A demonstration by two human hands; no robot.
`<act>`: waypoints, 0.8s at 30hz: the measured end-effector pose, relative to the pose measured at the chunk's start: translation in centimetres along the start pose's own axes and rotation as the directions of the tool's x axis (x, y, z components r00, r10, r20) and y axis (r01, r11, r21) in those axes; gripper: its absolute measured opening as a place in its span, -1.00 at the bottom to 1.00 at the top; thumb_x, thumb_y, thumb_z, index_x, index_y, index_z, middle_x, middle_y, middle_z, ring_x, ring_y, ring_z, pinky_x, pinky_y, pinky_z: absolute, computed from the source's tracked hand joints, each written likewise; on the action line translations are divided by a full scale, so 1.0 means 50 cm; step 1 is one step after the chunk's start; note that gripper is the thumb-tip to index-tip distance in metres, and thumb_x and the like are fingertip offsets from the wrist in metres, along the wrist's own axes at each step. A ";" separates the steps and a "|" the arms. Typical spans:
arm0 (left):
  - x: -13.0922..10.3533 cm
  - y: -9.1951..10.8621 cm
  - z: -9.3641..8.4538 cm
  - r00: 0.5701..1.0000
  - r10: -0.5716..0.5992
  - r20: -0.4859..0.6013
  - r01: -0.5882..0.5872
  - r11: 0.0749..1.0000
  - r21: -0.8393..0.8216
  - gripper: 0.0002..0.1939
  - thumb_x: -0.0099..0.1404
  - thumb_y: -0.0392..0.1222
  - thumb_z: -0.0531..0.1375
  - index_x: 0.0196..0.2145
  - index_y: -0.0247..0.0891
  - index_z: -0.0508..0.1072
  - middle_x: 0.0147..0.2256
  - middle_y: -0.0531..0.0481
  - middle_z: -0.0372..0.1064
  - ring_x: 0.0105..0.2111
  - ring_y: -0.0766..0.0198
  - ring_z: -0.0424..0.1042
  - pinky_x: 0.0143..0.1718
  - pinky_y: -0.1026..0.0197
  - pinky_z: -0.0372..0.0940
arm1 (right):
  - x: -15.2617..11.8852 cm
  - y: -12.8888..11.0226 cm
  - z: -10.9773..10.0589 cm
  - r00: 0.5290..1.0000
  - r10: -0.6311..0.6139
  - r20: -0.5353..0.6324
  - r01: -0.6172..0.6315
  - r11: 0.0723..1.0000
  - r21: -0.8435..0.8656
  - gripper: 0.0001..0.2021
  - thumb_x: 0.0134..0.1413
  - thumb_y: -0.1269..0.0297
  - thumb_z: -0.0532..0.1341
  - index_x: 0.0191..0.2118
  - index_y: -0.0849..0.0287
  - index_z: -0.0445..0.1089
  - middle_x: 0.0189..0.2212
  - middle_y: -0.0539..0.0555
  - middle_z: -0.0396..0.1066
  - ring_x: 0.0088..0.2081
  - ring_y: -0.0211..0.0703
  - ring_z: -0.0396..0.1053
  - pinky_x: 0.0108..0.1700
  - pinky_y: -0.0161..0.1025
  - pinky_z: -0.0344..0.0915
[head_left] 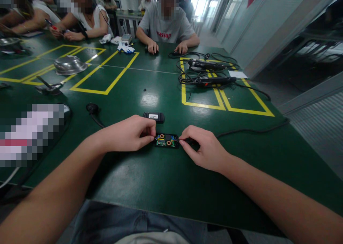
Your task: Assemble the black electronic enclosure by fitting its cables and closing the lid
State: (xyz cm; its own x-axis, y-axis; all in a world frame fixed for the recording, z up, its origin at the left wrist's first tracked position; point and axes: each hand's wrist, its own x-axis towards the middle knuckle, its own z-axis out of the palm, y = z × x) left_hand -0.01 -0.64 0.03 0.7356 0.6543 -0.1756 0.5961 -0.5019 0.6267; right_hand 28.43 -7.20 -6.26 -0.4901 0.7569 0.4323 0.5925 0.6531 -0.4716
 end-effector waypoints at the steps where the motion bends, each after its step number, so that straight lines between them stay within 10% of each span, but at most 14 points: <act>1: 0.000 -0.001 0.000 1.000 0.003 -0.006 -0.003 1.000 0.009 -0.90 0.36 -0.17 0.24 -0.31 -0.18 0.53 -0.49 0.09 0.48 -0.52 0.26 0.43 -0.41 0.23 0.24 | 0.001 0.000 0.000 1.000 -0.005 -0.004 0.005 1.000 0.005 -0.89 0.41 0.39 0.22 -0.19 0.08 0.47 -0.27 0.12 0.57 -0.25 -0.02 0.54 -0.17 -0.07 0.47; 9: 0.010 -0.013 0.008 0.971 0.176 -0.164 -0.138 0.967 0.216 -0.87 0.37 -0.13 0.28 -0.34 -0.18 0.56 -0.13 -0.10 0.57 -0.11 0.05 0.55 -0.02 0.03 0.40 | 0.006 -0.005 -0.006 0.999 -0.034 -0.009 0.034 0.999 -0.011 -0.88 0.41 0.40 0.25 -0.22 0.08 0.47 -0.27 0.14 0.59 -0.25 0.02 0.54 -0.18 -0.02 0.49; 15: 0.028 -0.031 0.027 0.924 0.073 -0.375 0.094 0.908 0.409 -0.66 0.44 -0.06 0.27 0.09 -0.20 0.59 0.16 -0.24 0.55 0.14 -0.23 0.51 0.28 -0.37 0.31 | 0.003 0.002 -0.002 1.000 -0.028 -0.003 0.028 1.000 -0.014 -0.90 0.40 0.41 0.26 -0.20 0.09 0.46 -0.27 0.12 0.60 -0.25 0.00 0.55 -0.17 -0.05 0.46; 24: 0.034 -0.041 0.027 0.940 0.035 -0.340 0.131 0.882 0.452 -0.62 0.51 -0.12 0.22 0.21 -0.17 0.57 0.14 -0.20 0.61 0.12 -0.14 0.56 0.21 -0.19 0.42 | 0.002 0.001 0.002 1.000 0.013 0.014 -0.012 0.998 -0.059 -0.92 0.38 0.39 0.24 -0.20 0.09 0.43 -0.30 0.10 0.57 -0.27 -0.02 0.49 -0.18 -0.07 0.37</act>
State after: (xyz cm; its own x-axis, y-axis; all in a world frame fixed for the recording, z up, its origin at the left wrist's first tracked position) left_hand 0.42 0.74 -2.57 0.6024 0.7898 0.1150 0.7678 -0.6128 0.1867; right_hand 28.36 -7.07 -6.30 -0.4918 0.7653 0.4152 0.6346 0.6416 -0.4308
